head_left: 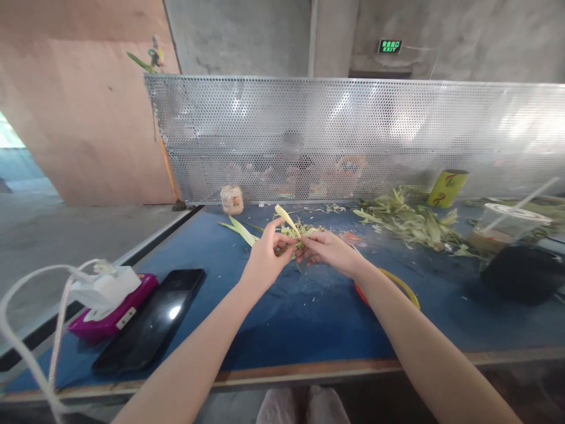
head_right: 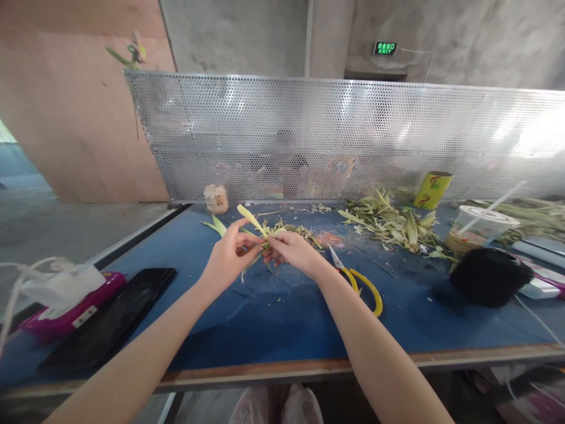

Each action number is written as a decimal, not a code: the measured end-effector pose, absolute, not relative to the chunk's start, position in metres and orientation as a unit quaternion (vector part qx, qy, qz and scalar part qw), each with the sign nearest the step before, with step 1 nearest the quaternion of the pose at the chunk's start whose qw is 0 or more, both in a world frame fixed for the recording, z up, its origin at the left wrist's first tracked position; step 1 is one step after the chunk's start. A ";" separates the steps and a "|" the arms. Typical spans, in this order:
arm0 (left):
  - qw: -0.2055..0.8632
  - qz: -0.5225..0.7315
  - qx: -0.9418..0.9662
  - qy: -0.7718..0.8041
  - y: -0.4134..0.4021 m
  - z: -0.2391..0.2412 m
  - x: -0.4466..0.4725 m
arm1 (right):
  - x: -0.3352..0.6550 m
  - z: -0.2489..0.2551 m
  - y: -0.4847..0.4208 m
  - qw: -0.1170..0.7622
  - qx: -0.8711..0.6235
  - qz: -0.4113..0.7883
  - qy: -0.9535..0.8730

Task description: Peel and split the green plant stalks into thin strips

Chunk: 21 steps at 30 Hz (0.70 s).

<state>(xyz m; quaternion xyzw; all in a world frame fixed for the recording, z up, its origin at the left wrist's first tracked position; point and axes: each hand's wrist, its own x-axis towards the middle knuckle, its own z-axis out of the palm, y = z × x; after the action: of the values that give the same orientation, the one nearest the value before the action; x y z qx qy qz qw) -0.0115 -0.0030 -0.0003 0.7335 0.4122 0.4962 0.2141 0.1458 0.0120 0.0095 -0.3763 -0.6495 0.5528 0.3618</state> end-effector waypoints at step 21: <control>0.251 0.504 0.686 0.462 -0.004 0.002 -0.011 | 0.144 0.008 0.011 0.420 -0.435 0.431 -0.670</control>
<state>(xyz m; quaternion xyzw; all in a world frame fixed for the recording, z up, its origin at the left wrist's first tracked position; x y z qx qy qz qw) -0.0107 -0.0042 0.0020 0.6857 0.4617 0.5037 0.2509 0.1437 0.0107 0.0081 -0.4347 -0.6703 0.4309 0.4196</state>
